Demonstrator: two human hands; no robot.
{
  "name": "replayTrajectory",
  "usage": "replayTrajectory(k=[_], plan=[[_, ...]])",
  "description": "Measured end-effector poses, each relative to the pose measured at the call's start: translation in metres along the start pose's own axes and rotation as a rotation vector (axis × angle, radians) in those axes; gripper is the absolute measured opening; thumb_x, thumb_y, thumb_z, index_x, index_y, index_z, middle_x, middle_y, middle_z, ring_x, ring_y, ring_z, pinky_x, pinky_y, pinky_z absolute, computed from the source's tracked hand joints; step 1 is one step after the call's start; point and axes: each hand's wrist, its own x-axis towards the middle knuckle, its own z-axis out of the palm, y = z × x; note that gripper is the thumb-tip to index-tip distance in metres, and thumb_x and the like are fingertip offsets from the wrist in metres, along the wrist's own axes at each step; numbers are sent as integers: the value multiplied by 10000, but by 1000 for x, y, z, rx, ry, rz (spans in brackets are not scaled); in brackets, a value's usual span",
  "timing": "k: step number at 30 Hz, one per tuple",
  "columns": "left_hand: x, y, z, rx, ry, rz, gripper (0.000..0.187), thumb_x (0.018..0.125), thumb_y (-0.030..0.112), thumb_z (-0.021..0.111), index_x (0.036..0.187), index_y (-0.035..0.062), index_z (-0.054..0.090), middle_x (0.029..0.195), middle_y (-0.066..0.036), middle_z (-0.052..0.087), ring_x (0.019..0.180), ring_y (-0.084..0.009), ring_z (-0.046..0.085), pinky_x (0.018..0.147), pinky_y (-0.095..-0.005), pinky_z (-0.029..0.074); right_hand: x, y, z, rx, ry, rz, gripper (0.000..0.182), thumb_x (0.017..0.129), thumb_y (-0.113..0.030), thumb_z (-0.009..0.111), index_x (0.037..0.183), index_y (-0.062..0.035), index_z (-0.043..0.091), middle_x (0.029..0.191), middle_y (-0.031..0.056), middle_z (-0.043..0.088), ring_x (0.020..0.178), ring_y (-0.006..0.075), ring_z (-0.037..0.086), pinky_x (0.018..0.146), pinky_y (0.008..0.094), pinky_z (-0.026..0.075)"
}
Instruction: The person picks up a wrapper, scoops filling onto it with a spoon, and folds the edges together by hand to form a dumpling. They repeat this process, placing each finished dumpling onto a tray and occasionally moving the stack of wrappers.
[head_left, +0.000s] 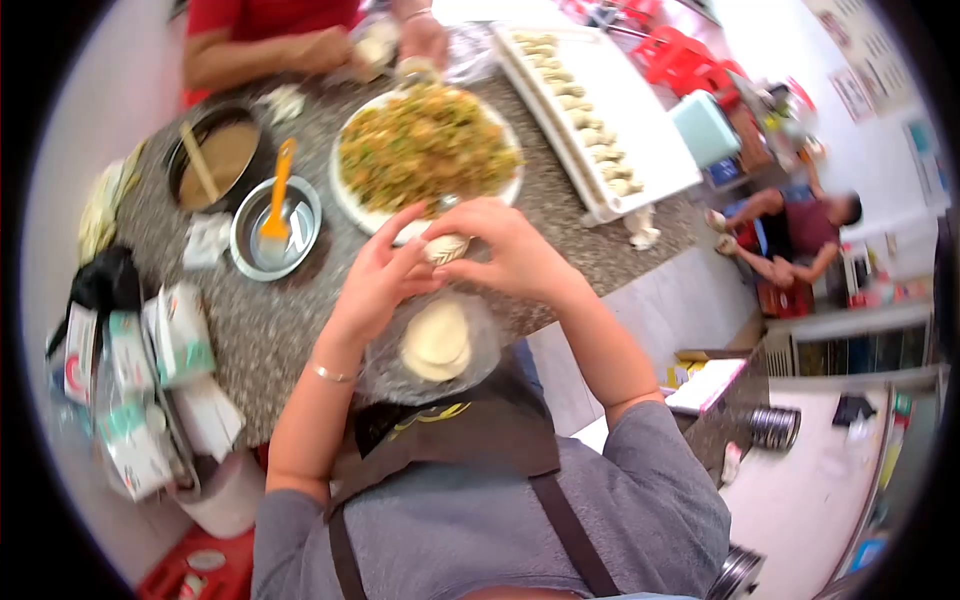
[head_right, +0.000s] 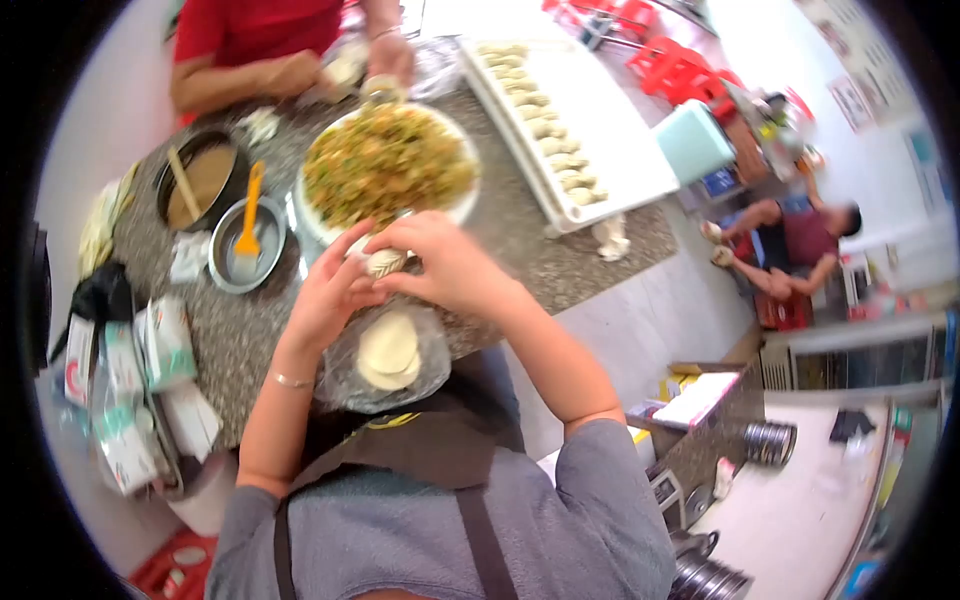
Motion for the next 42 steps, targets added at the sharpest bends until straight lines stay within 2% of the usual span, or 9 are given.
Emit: replayTrajectory(k=[5, 10, 12, 16, 19, 23, 29, 39, 42], plan=[[4, -7, -6, 263, -86, 83, 462, 958, 137, 584, 1383, 23, 441, 1144, -120, 650, 974, -175, 653, 854, -299, 539, -33, 13, -79, -1, 252, 405, 352, 760, -171, 786, 1067, -35, 679, 1035, 70, 696, 977, 207, 645, 870, 329, 492], [-5, -1, 1, 626, 37, 223, 412, 855, 89, 710, 1237, -8, 590, 1126, -115, 664, 1016, -172, 635, 858, -300, 514, -84, 120, -159, -113, 515, 525, 356, 768, -174, 768, 1086, -42, 675, 1038, 93, 694, 952, 187, 635, 845, 317, 493], [-16, 1, 8, 786, 53, 244, 378, 833, 107, 726, 1178, -6, 622, 1083, -122, 675, 999, -201, 641, 850, -321, 509, -99, 151, -180, -350, 394, 656, 349, 769, -192, 728, 1087, -54, 694, 1045, 168, 695, 975, 253, 660, 888, 348, 502], [-35, -5, 5, 1263, 39, 317, 246, 791, 107, 734, 997, -19, 686, 943, -135, 689, 860, -228, 649, 775, -323, 504, -107, 169, -194, -263, 66, 754, 305, 815, -221, 656, 1078, -74, 703, 1051, 143, 698, 991, 264, 654, 894, 357, 496], [-42, -10, 8, 1225, 74, 230, 232, 777, 168, 744, 925, -2, 689, 928, -160, 664, 871, -344, 607, 810, -399, 479, -108, 175, -194, -250, 4, 638, 311, 816, -214, 652, 1092, -83, 705, 1074, 140, 694, 1015, 259, 645, 915, 350, 487], [-38, -15, 7, 1197, 71, 212, 220, 790, 163, 737, 923, -6, 689, 914, -157, 660, 839, -321, 609, 779, -385, 483, -112, 170, -198, -30, 70, 697, 328, 862, -131, 585, 1169, -55, 668, 1153, 108, 680, 1086, 225, 617, 959, 336, 464], [-30, -23, -1, 1004, 24, 229, 205, 786, 91, 746, 940, -5, 650, 879, -128, 650, 807, -248, 632, 731, -321, 494, -100, 117, -156, -71, 536, 454, 238, 929, -97, 566, 1126, -15, 672, 1115, 85, 693, 1053, 194, 634, 934, 314, 467], [-43, -18, 1, 1002, 48, 443, 202, 753, 68, 749, 919, -6, 659, 1030, -127, 649, 951, -258, 634, 842, -331, 491, -78, 2, 9, 160, 64, 256, 147, 885, -52, 628, 1018, -10, 674, 959, 100, 670, 851, 187, 641, 727, 295, 508], [-50, -24, -3, 1155, 119, 378, 274, 775, 178, 764, 957, -5, 672, 1038, -130, 651, 964, -294, 628, 861, -352, 488, -73, -5, 45, 264, 77, 298, 139, 844, -102, 675, 951, -14, 664, 949, 156, 648, 887, 336, 637, 787, 384, 512]])
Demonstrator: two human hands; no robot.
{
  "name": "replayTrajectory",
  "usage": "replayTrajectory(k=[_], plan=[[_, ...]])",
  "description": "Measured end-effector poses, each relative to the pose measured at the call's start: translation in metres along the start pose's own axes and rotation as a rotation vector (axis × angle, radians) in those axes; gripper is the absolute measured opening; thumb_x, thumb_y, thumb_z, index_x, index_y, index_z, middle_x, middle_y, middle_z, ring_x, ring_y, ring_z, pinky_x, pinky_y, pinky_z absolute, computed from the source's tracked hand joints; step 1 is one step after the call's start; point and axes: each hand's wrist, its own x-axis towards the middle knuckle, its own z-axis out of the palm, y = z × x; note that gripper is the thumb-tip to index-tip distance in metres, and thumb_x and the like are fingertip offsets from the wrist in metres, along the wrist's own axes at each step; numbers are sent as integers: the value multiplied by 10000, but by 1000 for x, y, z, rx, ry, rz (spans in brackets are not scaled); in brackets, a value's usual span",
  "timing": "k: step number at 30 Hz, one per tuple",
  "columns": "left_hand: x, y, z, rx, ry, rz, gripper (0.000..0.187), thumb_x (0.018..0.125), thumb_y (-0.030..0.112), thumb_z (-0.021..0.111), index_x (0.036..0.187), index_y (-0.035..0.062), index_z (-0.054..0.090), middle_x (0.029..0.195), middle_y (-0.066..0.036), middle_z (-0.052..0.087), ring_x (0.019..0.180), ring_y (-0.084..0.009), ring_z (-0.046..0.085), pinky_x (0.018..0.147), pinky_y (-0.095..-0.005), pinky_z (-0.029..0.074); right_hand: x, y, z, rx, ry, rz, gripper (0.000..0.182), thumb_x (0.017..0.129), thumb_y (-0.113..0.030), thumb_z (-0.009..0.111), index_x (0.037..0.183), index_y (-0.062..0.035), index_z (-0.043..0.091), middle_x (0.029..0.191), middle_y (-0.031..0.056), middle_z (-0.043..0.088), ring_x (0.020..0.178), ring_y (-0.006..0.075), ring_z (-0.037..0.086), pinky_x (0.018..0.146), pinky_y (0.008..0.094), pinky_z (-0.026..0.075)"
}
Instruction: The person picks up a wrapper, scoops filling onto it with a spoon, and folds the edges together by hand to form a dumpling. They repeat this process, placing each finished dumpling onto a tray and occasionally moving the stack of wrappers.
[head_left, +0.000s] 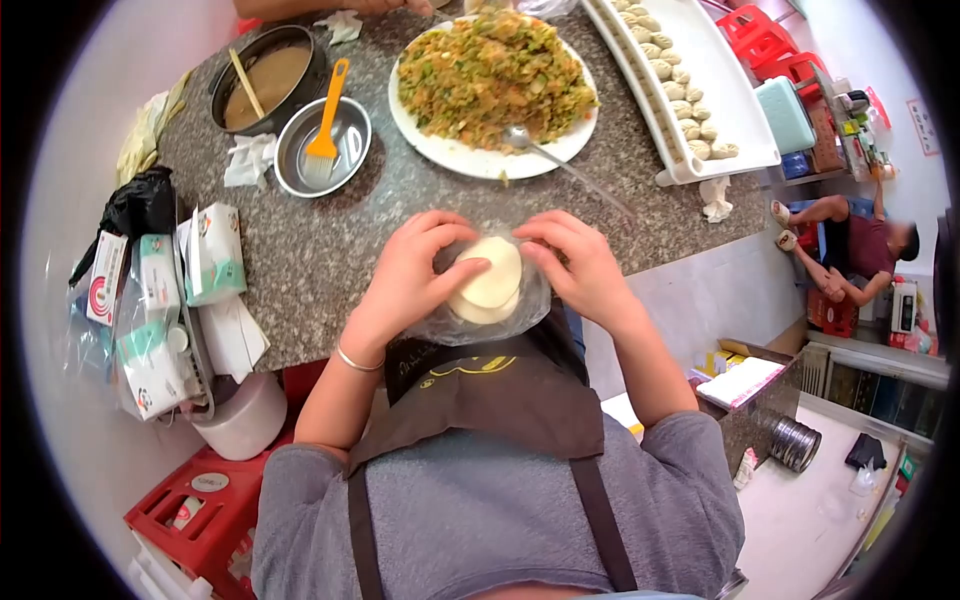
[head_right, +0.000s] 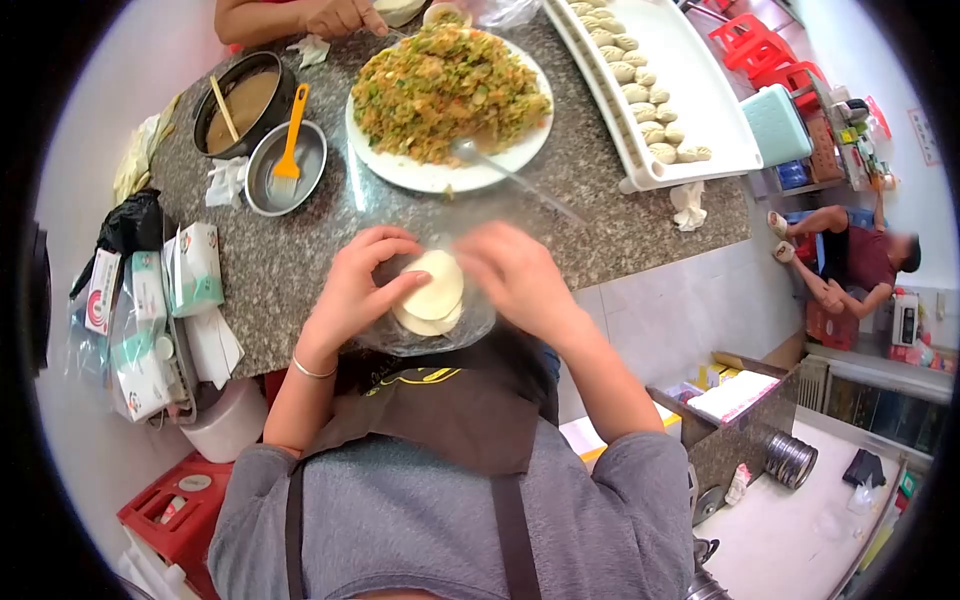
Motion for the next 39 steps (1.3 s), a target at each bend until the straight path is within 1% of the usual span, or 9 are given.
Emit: replayTrajectory(k=[9, 11, 18, 21, 23, 24, 27, 32, 39], plan=[[-16, 2, -2, 44, -83, 188, 458, 659, 193, 840, 1065, 54, 682, 1170, -106, 625, 1137, -299, 575, 968, -407, 457, -1, 4, 13, -95, 51, -6, 180, 824, -167, 712, 907, -19, 655, 985, 141, 638, 912, 336, 623, 808, 404, 495], [-19, 0, -2, 32, -125, 173, 472, 664, 196, 831, 1096, 77, 683, 1195, -101, 620, 1183, -311, 556, 1010, -418, 437, -1, 4, 12, 14, 26, 50, 131, 823, -95, 713, 886, 7, 660, 985, 110, 649, 926, 236, 633, 842, 330, 486], [-16, -9, -8, 32, -191, 316, 351, 742, 128, 751, 1087, 120, 688, 1191, -98, 633, 1174, -314, 560, 1031, -440, 413, 1, 4, 6, 163, -24, 141, 113, 845, -91, 687, 906, 3, 667, 1001, 98, 652, 962, 215, 622, 876, 321, 473], [-16, -11, -6, -68, -119, 333, 234, 803, 55, 715, 1036, 49, 692, 1133, -93, 686, 1074, -284, 638, 984, -417, 470, 8, 6, -5, -47, 273, -30, 164, 847, -83, 670, 994, -10, 663, 1006, 113, 647, 981, 245, 623, 875, 334, 481], [-18, -3, -5, -486, 52, -106, 127, 894, 56, 649, 998, -14, 664, 1103, -120, 698, 974, -219, 675, 910, -367, 519, 14, 14, -19, -177, 425, -40, 223, 834, -70, 671, 1052, -28, 653, 1017, 129, 638, 977, 280, 628, 859, 359, 495], [-17, -7, 1, -700, 231, -125, 179, 957, 136, 608, 1041, -15, 652, 967, -87, 706, 888, -134, 680, 792, -306, 559, 17, 19, -26, -237, 475, -13, 258, 829, -73, 678, 1083, -35, 650, 1035, 138, 633, 983, 292, 625, 860, 373, 498], [-7, -9, -8, -993, 427, -256, 220, 981, 155, 575, 1116, -15, 609, 940, -86, 696, 883, -142, 683, 808, -289, 564, 21, 39, -40, -485, 322, -4, 290, 833, -87, 686, 1118, -51, 643, 1067, 142, 619, 988, 294, 618, 845, 387, 505], [-3, -25, -4, -1399, 380, -442, 301, 993, 138, 525, 1250, -19, 507, 1204, -127, 618, 1068, -204, 639, 910, -337, 551, 22, 41, -46, -387, 192, -24, 258, 876, -86, 636, 1133, -79, 651, 862, 120, 622, 801, 283, 632, 727, 382, 505], [0, -26, 4, -1632, 387, -571, 327, 1006, 173, 495, 1272, -18, 496, 1236, -143, 603, 1136, -250, 607, 964, -398, 525, 19, 39, -47, -431, 198, -71, 270, 906, -38, 596, 1166, -54, 670, 713, 104, 558, 613, 196, 535, 587, 315, 435]])
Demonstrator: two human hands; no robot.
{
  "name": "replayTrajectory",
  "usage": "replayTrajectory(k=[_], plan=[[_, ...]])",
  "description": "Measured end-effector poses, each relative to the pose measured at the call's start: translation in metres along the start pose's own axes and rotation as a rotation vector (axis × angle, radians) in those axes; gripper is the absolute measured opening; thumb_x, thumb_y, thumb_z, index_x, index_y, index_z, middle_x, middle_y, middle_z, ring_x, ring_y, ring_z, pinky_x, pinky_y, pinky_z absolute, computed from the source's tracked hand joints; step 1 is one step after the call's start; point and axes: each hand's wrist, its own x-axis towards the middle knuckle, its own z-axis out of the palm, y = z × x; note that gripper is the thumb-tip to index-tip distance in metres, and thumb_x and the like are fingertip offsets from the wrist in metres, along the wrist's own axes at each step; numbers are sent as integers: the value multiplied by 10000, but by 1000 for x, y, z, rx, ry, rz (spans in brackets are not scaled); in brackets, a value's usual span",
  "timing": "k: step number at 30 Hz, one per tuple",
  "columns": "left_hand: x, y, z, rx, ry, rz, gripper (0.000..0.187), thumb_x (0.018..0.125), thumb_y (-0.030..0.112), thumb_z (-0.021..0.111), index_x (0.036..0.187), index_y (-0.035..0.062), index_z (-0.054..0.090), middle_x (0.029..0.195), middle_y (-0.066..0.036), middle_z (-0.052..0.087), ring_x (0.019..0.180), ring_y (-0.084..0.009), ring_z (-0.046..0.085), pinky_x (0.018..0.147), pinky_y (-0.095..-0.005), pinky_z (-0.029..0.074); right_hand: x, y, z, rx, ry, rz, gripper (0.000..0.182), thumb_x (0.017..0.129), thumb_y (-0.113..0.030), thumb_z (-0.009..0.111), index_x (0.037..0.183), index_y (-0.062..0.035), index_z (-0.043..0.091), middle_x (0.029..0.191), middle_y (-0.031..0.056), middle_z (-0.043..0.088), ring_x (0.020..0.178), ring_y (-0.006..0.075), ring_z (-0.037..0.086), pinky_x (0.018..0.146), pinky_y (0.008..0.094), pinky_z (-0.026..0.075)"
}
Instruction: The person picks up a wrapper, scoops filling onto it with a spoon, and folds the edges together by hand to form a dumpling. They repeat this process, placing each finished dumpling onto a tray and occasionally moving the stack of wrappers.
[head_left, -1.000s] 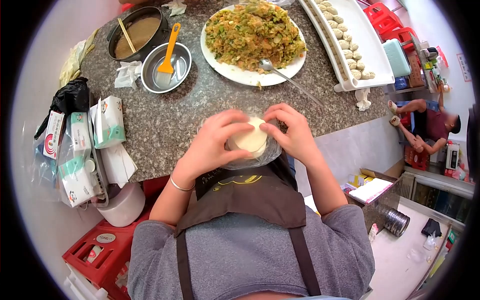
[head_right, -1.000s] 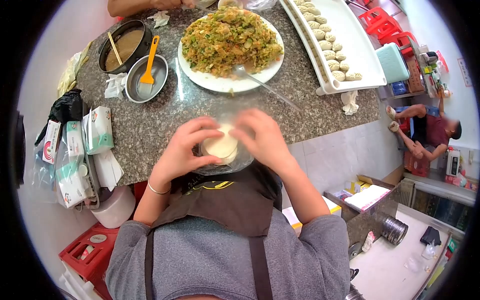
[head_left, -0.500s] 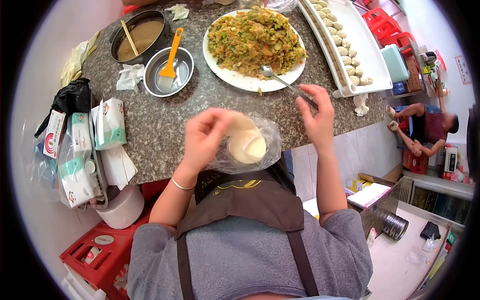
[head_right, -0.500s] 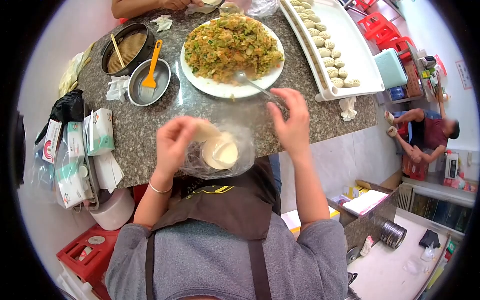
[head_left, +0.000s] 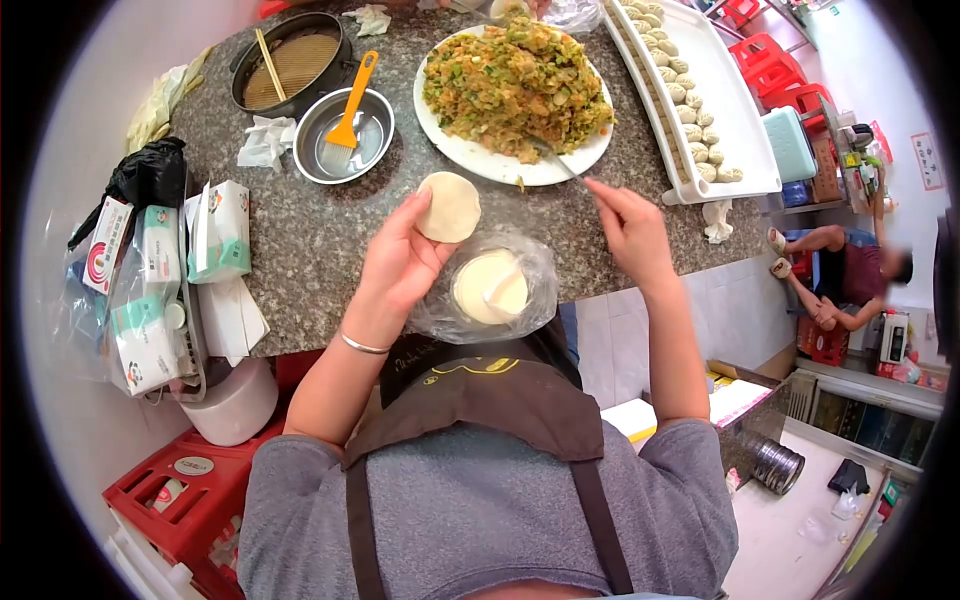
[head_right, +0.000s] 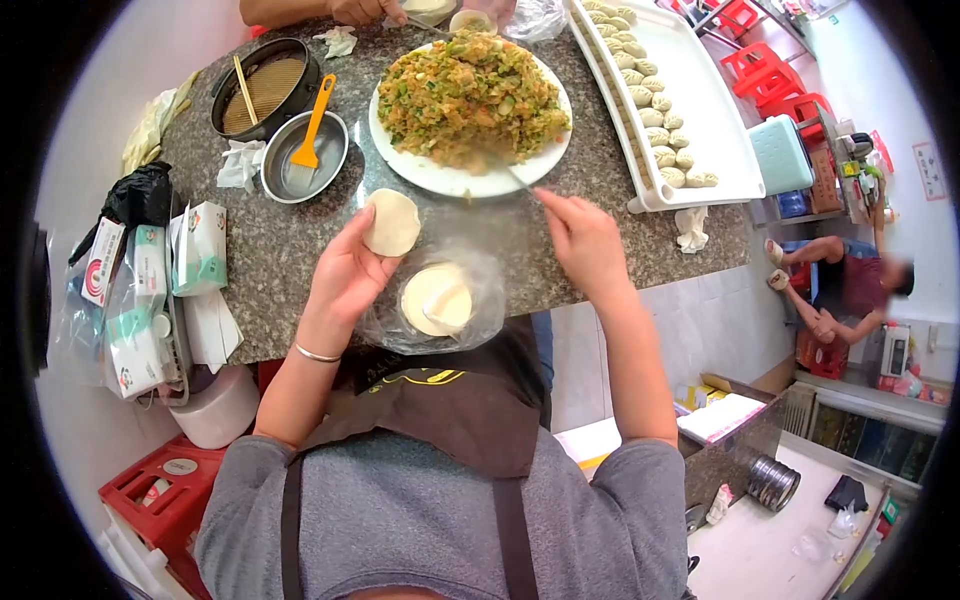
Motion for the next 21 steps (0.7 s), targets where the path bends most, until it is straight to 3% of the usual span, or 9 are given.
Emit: replayTrajectory(k=[2, 3, 4, 8, 9, 12, 16, 19, 21], plan=[[2, -2, 3, 15, -2, -62, 329, 1021, 185, 454, 1280, -16, 482, 1257, -160, 587, 1166, -273, 586, 971, -435, 521, 1, 2, 0, -15, -36, -37, 275, 909, -36, 593, 1173, -53, 668, 712, 100, 562, 610, 183, 529, 586, 305, 434], [3, -4, 5, 10, -2, -59, 329, 1021, 185, 454, 1280, -16, 482, 1257, -160, 587, 1166, -273, 586, 971, -435, 521, 1, -2, -4, 61, -19, 31, 268, 906, -45, 588, 1159, -63, 675, 729, 117, 578, 630, 224, 559, 604, 331, 449], [4, -4, 8, -10, -19, -112, 343, 1027, 204, 436, 1289, -15, 469, 1274, -172, 573, 1184, -292, 570, 996, -460, 493, 0, -5, -6, 138, -2, 104, 261, 904, -54, 582, 1144, -72, 681, 746, 133, 594, 649, 265, 589, 622, 358, 465], [15, -10, 20, -83, -175, -304, 407, 1045, 235, 371, 1355, -26, 402, 1380, -200, 487, 1292, -362, 467, 1087, -539, 383, -5, 1, 6, 153, -6, 131, 255, 906, -47, 574, 1140, -42, 674, 741, 151, 605, 644, 266, 591, 608, 345, 454], [19, -13, 25, -89, -183, -293, 409, 1047, 240, 365, 1351, -31, 402, 1388, -202, 479, 1300, -365, 456, 1118, -532, 336, -7, -4, 7, 175, -25, 160, 250, 903, -43, 574, 1132, -28, 673, 731, 151, 602, 641, 267, 591, 611, 348, 458], [29, -17, 40, -160, -259, -266, 418, 1050, 239, 353, 1361, -37, 394, 1393, -201, 472, 1292, -359, 461, 1130, -505, 334, -18, -14, 11, 184, -41, 122, 261, 893, -32, 582, 1138, -28, 671, 736, 149, 602, 636, 265, 591, 611, 350, 464], [25, -15, 45, -147, -167, -193, 447, 1053, 244, 333, 1391, -47, 370, 1401, -200, 463, 1303, -334, 454, 1140, -477, 335, -30, -32, 5, 189, -131, 91, 281, 882, -22, 590, 1152, -37, 668, 745, 146, 607, 639, 261, 596, 610, 350, 470], [25, -9, 36, -122, -217, -156, 445, 1052, 241, 336, 1384, -54, 373, 1395, -201, 470, 1304, -325, 454, 1138, -458, 343, -26, -40, -4, 219, -210, 106, 285, 874, -17, 597, 1150, -36, 667, 756, 143, 615, 654, 263, 608, 609, 350, 475], [26, -7, 32, -120, -232, -173, 454, 1051, 248, 340, 1377, -66, 376, 1387, -206, 477, 1305, -324, 456, 1138, -452, 345, -15, -38, 0, 231, -136, 99, 278, 875, -17, 598, 1143, -33, 669, 760, 146, 619, 657, 266, 610, 612, 350, 477]])
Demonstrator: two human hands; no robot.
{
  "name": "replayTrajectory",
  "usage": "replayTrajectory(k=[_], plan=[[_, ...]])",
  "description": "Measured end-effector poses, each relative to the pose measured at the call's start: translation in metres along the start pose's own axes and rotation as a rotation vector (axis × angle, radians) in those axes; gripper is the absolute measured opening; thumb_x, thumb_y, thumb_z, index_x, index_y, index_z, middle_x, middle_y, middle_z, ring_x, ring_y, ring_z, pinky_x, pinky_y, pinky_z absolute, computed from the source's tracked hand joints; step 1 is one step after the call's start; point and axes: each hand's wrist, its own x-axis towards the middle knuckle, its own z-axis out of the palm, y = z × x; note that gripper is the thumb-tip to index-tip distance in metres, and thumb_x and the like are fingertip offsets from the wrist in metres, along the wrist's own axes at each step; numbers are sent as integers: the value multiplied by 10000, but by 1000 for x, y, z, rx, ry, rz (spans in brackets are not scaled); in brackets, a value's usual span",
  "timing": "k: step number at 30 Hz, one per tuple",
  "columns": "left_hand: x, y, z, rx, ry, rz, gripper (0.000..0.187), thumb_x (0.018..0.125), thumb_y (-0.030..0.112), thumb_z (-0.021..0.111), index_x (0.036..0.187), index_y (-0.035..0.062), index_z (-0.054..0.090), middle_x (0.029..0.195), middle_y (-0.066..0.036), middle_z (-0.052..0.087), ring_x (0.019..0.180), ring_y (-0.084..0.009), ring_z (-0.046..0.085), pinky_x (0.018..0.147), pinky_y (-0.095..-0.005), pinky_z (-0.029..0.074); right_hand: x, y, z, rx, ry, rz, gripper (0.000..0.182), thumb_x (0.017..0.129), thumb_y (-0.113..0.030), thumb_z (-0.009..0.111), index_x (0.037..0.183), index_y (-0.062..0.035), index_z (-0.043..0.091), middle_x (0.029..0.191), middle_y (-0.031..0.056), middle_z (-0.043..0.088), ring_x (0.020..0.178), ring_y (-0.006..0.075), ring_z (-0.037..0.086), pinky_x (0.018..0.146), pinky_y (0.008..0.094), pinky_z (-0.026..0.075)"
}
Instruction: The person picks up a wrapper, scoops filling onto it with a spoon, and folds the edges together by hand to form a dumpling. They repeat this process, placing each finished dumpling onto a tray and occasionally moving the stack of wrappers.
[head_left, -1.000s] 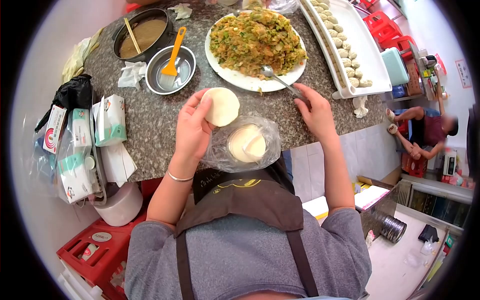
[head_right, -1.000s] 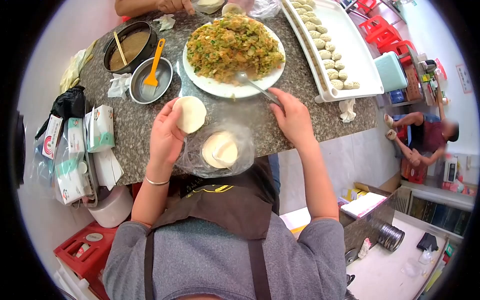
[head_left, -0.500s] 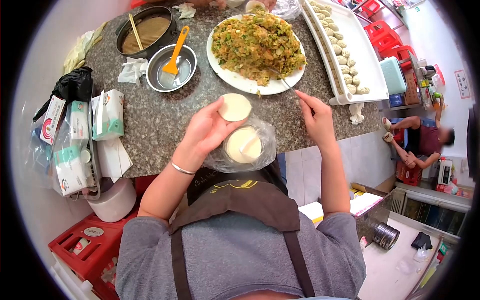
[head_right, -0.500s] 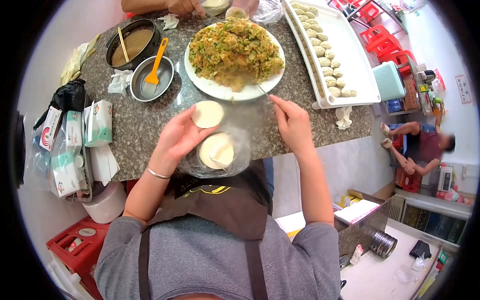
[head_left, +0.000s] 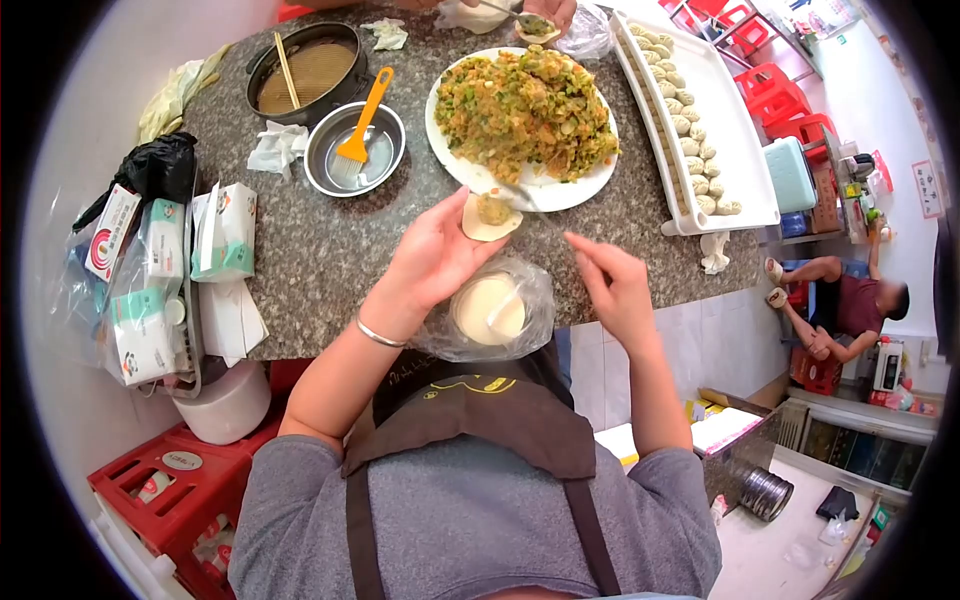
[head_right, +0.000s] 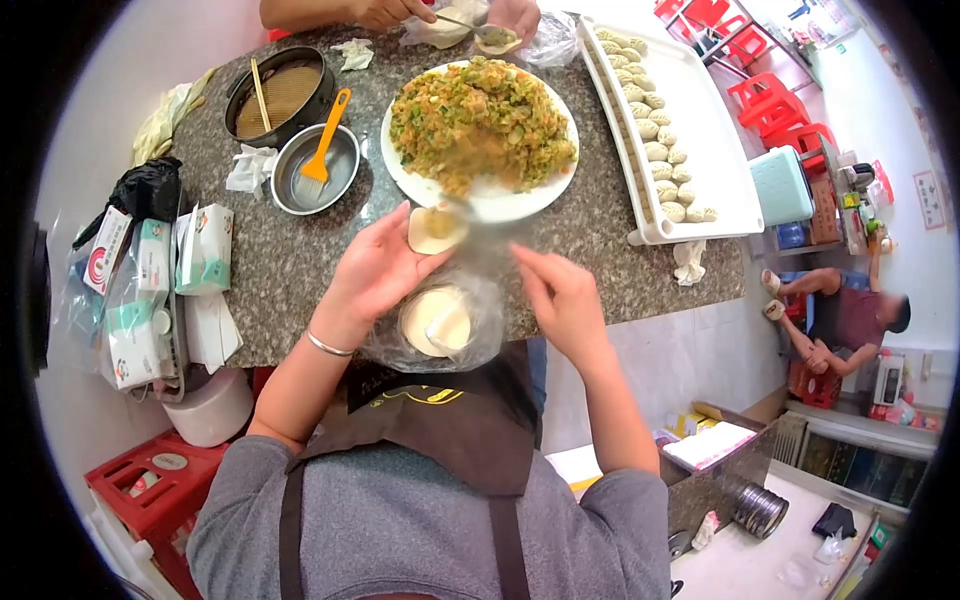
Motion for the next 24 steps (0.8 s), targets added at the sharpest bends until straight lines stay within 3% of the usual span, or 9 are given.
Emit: replayTrajectory(k=[3, 8, 10, 12, 17, 21, 24], plan=[[-3, 3, -5, -2, -25, -34, 441, 1049, 252, 357, 1369, -49, 392, 1363, -181, 503, 1279, -295, 485, 1111, -439, 378, 9, 8, 8, 14, 73, 9, 255, 881, -19, 595, 1123, -24, 674, 774, 157, 632, 663, 269, 615, 620, 344, 480], [-8, 12, -5, 10, -32, -27, 431, 1051, 260, 363, 1375, -23, 397, 1354, -156, 519, 1259, -269, 509, 1085, -427, 410, -1, -6, 6, 61, -38, 51, 244, 892, -23, 588, 1120, -17, 675, 799, 171, 647, 680, 264, 630, 634, 334, 485], [-8, 11, -6, 57, -32, 3, 522, 1040, 306, 393, 1358, -108, 382, 1385, -240, 475, 1308, -344, 458, 1132, -451, 356, -3, -7, 6, 79, -56, 76, 246, 893, -24, 586, 1122, -16, 674, 803, 173, 649, 687, 268, 634, 638, 335, 486], [-9, 9, -8, 50, -31, -6, 526, 1041, 310, 391, 1360, -108, 378, 1390, -240, 469, 1310, -348, 455, 1134, -452, 354, 6, 0, 8, 92, 73, 39, 249, 896, -33, 586, 1130, -20, 672, 830, 174, 662, 703, 274, 640, 648, 342, 489], [-12, 13, -10, 24, -43, 10, 534, 1042, 318, 385, 1368, -106, 370, 1404, -236, 457, 1320, -358, 442, 1131, -457, 355, 18, 8, 19, 29, 50, 0, 243, 900, -63, 595, 1125, -18, 675, 878, 177, 685, 736, 274, 658, 679, 340, 503], [-15, 20, -15, 57, -65, -5, 539, 1044, 322, 379, 1375, -104, 365, 1406, -234, 456, 1329, -362, 431, 1134, -465, 345, 12, -3, 11, 132, -49, 128, 235, 902, -65, 586, 1106, 1, 682, 932, 186, 702, 790, 264, 685, 721, 336, 516], [-15, 18, -12, 68, -74, -25, 539, 1044, 323, 379, 1378, -100, 366, 1404, -234, 458, 1328, -360, 432, 1134, -466, 342, 20, -4, 14, 118, 43, 104, 238, 906, -69, 582, 1110, 6, 678, 927, 190, 703, 819, 270, 693, 736, 347, 518]])
